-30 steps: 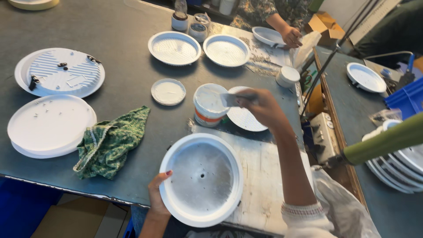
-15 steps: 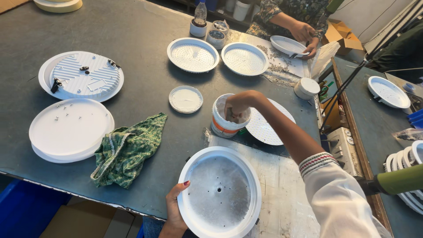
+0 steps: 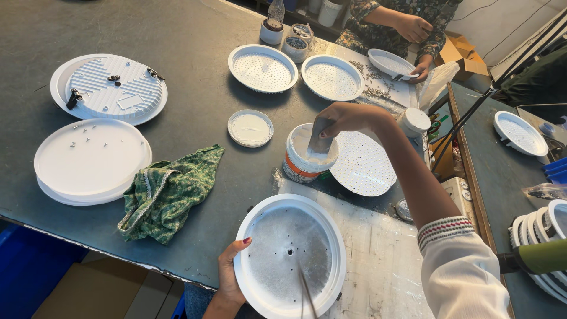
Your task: The person holds a round plastic light fixture housing in one hand and spreads white filler paste over its back with a small scraper, dipping the scraper into a bucket of paste as needed. They smooth the paste across the surface, set the finished housing on a stack, and pick up the next housing to repeat the process.
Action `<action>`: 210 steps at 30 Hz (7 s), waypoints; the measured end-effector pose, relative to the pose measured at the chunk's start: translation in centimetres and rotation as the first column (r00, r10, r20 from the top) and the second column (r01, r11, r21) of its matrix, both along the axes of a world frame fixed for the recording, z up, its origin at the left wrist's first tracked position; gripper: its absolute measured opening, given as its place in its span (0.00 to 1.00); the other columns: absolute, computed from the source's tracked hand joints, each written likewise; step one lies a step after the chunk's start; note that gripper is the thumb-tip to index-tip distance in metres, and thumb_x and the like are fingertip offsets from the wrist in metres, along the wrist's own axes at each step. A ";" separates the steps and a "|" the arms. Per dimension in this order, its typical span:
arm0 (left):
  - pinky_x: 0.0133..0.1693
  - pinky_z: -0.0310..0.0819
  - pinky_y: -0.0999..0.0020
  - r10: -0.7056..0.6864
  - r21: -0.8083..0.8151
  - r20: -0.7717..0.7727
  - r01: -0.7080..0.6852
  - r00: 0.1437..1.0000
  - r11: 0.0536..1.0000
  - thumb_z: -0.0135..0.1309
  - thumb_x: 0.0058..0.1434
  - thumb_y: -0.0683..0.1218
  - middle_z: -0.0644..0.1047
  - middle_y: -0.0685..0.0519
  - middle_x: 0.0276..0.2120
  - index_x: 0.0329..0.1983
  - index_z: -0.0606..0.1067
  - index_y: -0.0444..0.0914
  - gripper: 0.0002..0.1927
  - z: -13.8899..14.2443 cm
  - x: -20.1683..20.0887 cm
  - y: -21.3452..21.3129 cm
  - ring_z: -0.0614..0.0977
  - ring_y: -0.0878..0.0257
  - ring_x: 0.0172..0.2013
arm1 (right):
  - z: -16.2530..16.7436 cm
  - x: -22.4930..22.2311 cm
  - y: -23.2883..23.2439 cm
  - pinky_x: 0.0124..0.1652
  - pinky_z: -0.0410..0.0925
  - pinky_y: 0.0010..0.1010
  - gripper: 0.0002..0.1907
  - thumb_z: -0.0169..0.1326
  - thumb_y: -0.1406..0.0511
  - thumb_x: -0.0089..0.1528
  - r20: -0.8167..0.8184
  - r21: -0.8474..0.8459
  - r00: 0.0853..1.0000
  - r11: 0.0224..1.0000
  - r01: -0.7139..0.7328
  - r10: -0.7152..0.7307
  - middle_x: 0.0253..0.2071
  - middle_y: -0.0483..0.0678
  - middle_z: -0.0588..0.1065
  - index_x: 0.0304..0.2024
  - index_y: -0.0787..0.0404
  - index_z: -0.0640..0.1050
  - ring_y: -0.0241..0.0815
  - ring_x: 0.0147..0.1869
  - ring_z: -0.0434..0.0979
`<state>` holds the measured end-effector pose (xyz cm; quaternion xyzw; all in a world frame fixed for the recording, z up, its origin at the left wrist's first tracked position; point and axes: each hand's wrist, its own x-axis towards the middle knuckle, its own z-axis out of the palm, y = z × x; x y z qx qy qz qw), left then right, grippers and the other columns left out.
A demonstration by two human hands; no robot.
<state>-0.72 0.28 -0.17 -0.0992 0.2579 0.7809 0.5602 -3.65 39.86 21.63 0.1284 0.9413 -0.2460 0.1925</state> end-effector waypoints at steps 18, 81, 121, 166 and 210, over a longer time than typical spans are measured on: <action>0.33 0.83 0.55 0.011 0.015 0.019 -0.012 1.000 1.000 0.54 0.50 0.56 0.78 0.32 0.43 0.59 0.70 0.26 0.38 0.6 -0.2 0.2 0.84 0.46 0.38 | -3.2 0.7 -3.6 0.35 0.74 0.35 0.33 0.66 0.58 0.57 -0.175 0.016 0.944 0.958 0.287 -0.280 0.38 0.57 0.82 0.61 0.63 0.73 0.41 0.32 0.82; 0.54 0.71 0.60 0.123 0.162 -0.569 -0.036 0.813 0.986 0.57 0.55 0.47 0.70 0.41 0.56 0.71 0.57 0.39 0.41 13.4 4.6 2.7 0.75 0.55 0.53 | -9.6 23.6 -23.7 0.45 0.71 0.29 0.16 0.54 0.70 0.61 -0.566 -0.466 0.365 0.653 0.598 -0.739 0.42 0.50 0.83 0.52 0.64 0.82 0.37 0.42 0.81; 0.48 0.75 0.68 0.020 0.175 -0.664 0.129 0.748 0.976 0.56 0.66 0.50 0.76 0.46 0.47 0.65 0.64 0.40 0.27 14.2 4.0 8.2 0.78 0.65 0.46 | -6.6 23.5 -28.3 0.66 0.64 0.48 0.22 0.54 0.77 0.55 -0.869 0.018 0.477 0.953 0.302 -0.134 0.55 0.52 0.79 0.52 0.63 0.80 0.50 0.63 0.78; 0.51 0.73 0.73 0.199 0.234 -0.846 0.009 0.495 0.972 0.54 0.68 0.43 0.64 0.45 0.73 0.66 0.60 0.38 0.26 15.8 10.7 4.3 0.74 0.68 0.49 | -4.8 28.3 -28.8 0.47 0.71 0.23 0.16 0.53 0.68 0.66 -0.255 -0.767 0.448 0.462 0.446 -0.857 0.44 0.50 0.82 0.55 0.67 0.79 0.30 0.46 0.78; 0.54 0.70 0.68 0.255 0.246 -0.839 -0.084 0.481 0.966 0.54 0.67 0.45 0.69 0.44 0.64 0.68 0.58 0.42 0.28 13.7 12.5 3.0 0.73 0.63 0.51 | -7.0 28.8 -30.8 0.44 0.72 0.29 0.19 0.51 0.72 0.61 -0.020 -0.760 0.373 0.256 0.597 -0.928 0.45 0.54 0.81 0.56 0.69 0.77 0.37 0.47 0.79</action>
